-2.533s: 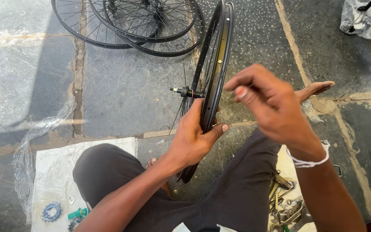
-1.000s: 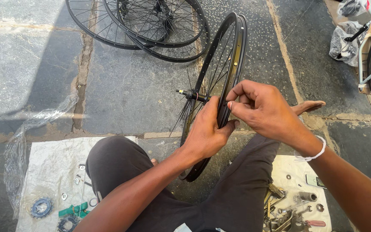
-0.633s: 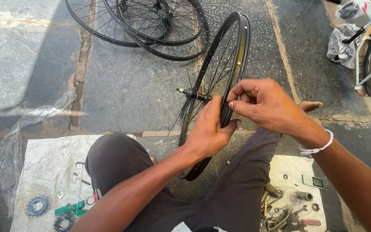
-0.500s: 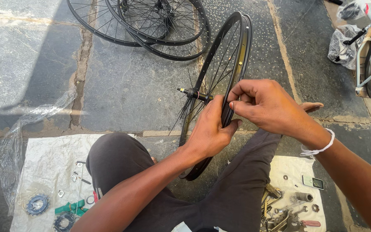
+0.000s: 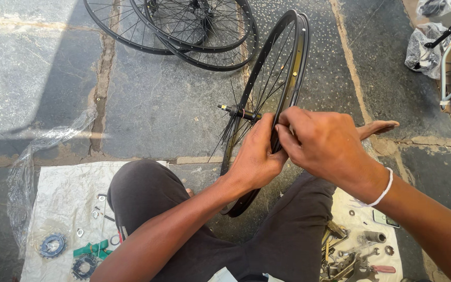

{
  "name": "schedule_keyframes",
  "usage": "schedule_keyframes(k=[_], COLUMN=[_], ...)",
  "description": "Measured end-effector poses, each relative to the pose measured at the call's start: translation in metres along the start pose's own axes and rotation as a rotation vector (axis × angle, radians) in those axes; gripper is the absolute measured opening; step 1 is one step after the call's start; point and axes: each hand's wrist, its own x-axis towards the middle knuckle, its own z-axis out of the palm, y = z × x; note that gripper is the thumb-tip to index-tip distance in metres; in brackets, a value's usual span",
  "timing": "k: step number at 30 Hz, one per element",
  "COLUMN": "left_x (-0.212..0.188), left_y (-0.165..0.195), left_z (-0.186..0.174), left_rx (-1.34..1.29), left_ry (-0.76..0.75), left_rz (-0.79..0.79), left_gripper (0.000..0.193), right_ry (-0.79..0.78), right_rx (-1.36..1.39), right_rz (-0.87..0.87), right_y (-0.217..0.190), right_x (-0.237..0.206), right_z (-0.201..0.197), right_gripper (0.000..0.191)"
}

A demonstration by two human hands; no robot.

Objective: The person builds a bicycle wheel by inserting spokes into a hub and then threading them through a rim one by one.

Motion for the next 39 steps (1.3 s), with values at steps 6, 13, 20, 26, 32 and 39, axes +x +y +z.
schedule_keyframes(k=[6,13,20,26,32,39], left_x=[0.000,0.002,0.012,0.009,0.004,0.006], left_y=[0.005,0.005,0.006,0.007,0.013,0.014], left_z=[-0.003,-0.012,-0.034,-0.048,-0.053,-0.054], left_rx=[-0.007,0.039,0.383,0.387,0.427,0.259], left_ry=[-0.038,-0.023,0.153,0.164,0.134,0.122], left_rz=[0.021,0.039,0.091,0.208,0.191,0.096], left_gripper=[0.032,0.036,0.038,0.043,0.043,0.044], right_ry=[-0.048,0.444,0.002,0.137,0.099,0.098], right_rx=[0.155,0.215,1.761,2.288,2.102,2.109], right_rz=[0.144,0.140,0.395,0.208,-0.017,-0.055], right_y=[0.005,0.042,0.053,0.034,0.024,0.024], right_x=[0.000,-0.019,-0.001,0.014,0.019,0.018], right_z=[0.003,0.049,0.179,0.179,0.173,0.180], right_gripper=[0.018,0.027,0.039,0.047,0.037,0.034])
